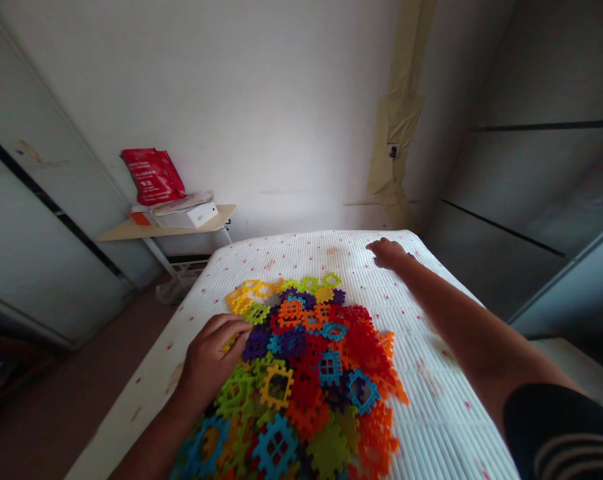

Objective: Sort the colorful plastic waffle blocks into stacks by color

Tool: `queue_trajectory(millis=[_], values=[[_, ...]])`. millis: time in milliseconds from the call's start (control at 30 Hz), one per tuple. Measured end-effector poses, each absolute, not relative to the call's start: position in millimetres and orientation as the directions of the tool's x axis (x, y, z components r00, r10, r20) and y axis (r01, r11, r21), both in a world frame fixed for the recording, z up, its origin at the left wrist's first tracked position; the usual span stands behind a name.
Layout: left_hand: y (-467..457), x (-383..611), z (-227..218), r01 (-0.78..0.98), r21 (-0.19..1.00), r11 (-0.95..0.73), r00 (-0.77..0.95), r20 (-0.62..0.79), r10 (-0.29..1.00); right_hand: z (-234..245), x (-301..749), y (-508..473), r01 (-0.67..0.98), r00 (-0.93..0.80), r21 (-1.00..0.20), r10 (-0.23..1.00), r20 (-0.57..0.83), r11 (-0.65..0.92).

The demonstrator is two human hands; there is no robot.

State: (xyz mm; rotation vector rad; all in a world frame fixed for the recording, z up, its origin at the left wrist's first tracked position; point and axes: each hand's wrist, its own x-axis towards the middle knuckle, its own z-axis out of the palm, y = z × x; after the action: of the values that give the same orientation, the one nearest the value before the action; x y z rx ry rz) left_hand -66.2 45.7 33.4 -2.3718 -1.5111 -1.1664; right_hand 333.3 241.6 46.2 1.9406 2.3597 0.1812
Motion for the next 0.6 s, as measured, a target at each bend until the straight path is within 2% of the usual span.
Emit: queue_trajectory(millis=[133, 300, 467, 600], values=[[47, -83, 32, 0.820, 0.405, -0.404, 0.153, 0.525, 0.837, 53, 299, 210, 0.959, -0.283, 0.051, 0.957, 0.065, 0.280], [41, -127, 21, 0.830, 0.520, -0.203, -0.010, 0.377, 0.926, 38, 273, 156, 0.936, -0.344, -0.067, 0.938, 0.039, 0.346], [24, -162, -8, 0.773, 0.634, 0.024, -0.283, 0.311, 0.907, 13, 280, 115, 0.953, -0.259, -0.148, 0.964, 0.054, 0.264], [17, -162, -29, 0.727, 0.682, 0.079, -0.398, 0.325, 0.858, -8, 293, 92, 0.918, -0.200, -0.322, 0.972, 0.125, 0.230]])
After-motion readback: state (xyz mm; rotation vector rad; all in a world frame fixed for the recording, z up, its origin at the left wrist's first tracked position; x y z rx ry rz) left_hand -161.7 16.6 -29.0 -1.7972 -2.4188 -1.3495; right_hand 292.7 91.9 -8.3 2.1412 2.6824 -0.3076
